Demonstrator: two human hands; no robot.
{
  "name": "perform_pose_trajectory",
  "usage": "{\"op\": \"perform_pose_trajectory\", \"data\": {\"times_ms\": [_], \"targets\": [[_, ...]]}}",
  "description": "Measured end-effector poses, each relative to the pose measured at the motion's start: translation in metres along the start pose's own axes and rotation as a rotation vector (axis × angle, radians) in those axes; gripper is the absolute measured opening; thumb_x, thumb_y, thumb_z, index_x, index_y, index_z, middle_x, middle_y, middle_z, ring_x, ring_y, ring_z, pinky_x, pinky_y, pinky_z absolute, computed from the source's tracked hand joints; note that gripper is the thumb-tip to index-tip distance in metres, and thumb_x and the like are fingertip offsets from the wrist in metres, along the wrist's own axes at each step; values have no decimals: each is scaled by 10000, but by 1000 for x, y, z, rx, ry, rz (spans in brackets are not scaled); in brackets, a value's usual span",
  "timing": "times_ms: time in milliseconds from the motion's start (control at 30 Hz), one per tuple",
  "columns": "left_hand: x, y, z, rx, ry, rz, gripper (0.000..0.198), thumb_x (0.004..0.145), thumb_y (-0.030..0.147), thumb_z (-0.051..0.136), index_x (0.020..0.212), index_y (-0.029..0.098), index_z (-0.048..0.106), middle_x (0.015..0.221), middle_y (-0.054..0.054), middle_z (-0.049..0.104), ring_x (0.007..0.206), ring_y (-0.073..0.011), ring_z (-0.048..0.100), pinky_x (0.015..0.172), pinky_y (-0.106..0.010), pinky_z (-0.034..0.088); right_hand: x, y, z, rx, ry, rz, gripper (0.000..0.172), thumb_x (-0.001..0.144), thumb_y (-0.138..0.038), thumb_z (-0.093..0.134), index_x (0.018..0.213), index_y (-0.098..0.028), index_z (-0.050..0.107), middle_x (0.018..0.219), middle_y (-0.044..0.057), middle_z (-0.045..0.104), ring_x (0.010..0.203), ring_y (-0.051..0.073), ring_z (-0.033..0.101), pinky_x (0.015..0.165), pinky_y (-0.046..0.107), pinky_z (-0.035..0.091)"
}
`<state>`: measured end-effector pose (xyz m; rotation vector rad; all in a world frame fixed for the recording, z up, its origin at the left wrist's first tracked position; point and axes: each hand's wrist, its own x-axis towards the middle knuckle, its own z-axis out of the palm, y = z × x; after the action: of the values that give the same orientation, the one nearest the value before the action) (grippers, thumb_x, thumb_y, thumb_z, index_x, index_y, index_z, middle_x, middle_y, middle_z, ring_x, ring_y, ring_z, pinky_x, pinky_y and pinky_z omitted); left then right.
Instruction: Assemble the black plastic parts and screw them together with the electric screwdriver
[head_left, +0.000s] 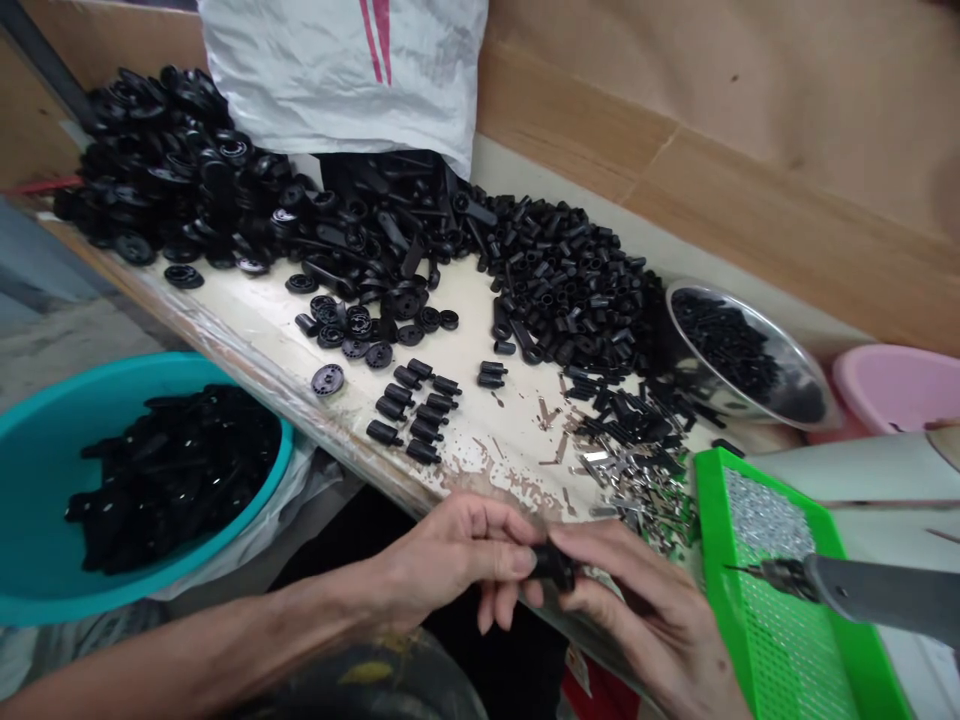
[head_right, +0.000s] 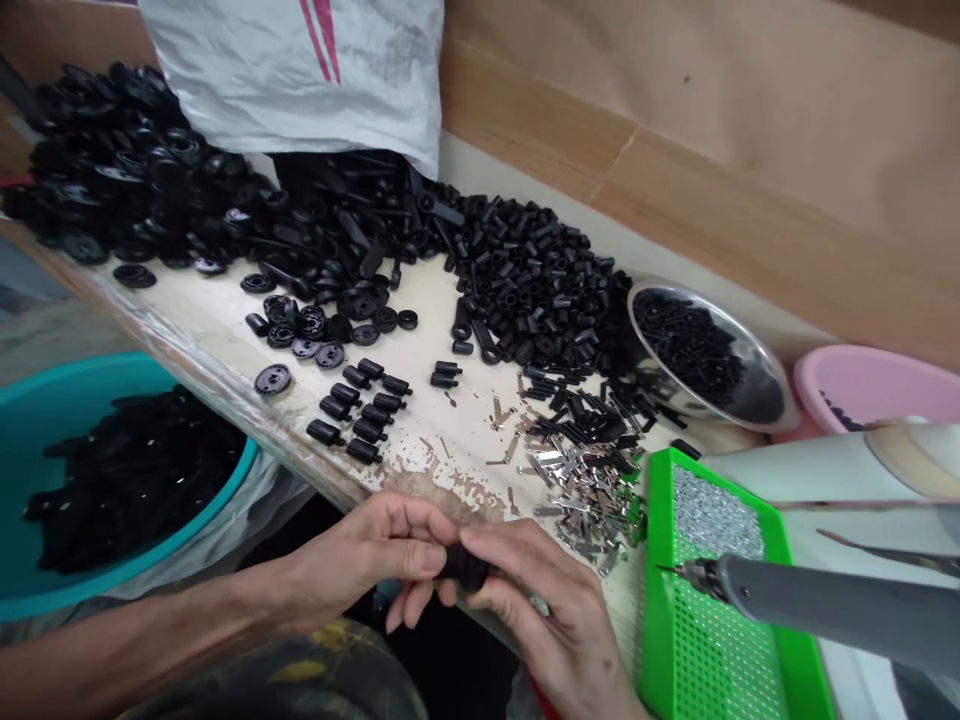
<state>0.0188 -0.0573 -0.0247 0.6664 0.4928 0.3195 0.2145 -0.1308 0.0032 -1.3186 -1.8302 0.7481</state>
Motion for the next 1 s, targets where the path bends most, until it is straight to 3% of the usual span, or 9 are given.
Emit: {"op": "perform_pose_trajectory", "data": {"times_ms": [233,367,433,533,733,900,1000], "targets": [[-1,4,-2,-184,-168,-135,286,836,391,627,904,116,591,652,-54,653,399,-70,516,354,-146,353,-5,-1,1,-1,29,5,393,815,-197,700,1179,-332,643,984,2,718,858,148,682,750,219,565],[-4,9,12,-43,-37,10,219,864,353,601,922,151,538,634,-2,606,437,-49,473,402,-146,294,-9,-3,4,-65,142,108,392,804,-227,712,1169,-354,649,947,-10,703,799,138,675,689,186,556],[-5,12,20,96,56,114,171,860,305,603,895,154,531,632,27,560,479,-44,461,455,-157,305,-10,-5,7,-79,208,161,389,810,-233,703,1172,-364,645,952,-12,698,771,132,670,657,177,551],[-6,15,27,170,107,186,142,827,261,624,853,151,539,660,42,522,510,-43,439,522,-187,339,-12,-6,9,-75,263,191,365,804,-246,707,1151,-351,661,958,2,692,771,140,670,652,183,551],[-4,16,24,0,64,50,208,802,295,657,905,154,544,664,10,588,474,-34,391,471,-183,229,-18,-5,9,-40,253,156,367,808,-222,700,1157,-327,655,939,10,676,791,143,662,674,195,552],[-4,16,21,-111,-100,-56,193,815,300,625,903,154,534,653,-24,614,434,-35,351,447,-205,161,-21,-2,3,-55,197,43,373,849,-213,661,1203,-321,617,1012,17,677,911,150,645,747,204,548],[-4,16,22,-44,-33,-72,167,825,287,604,891,156,525,641,-8,596,443,-35,354,453,-196,180,-19,-3,0,-70,142,-35,375,850,-176,656,1201,-302,613,1044,27,674,937,148,646,797,213,545]]}}
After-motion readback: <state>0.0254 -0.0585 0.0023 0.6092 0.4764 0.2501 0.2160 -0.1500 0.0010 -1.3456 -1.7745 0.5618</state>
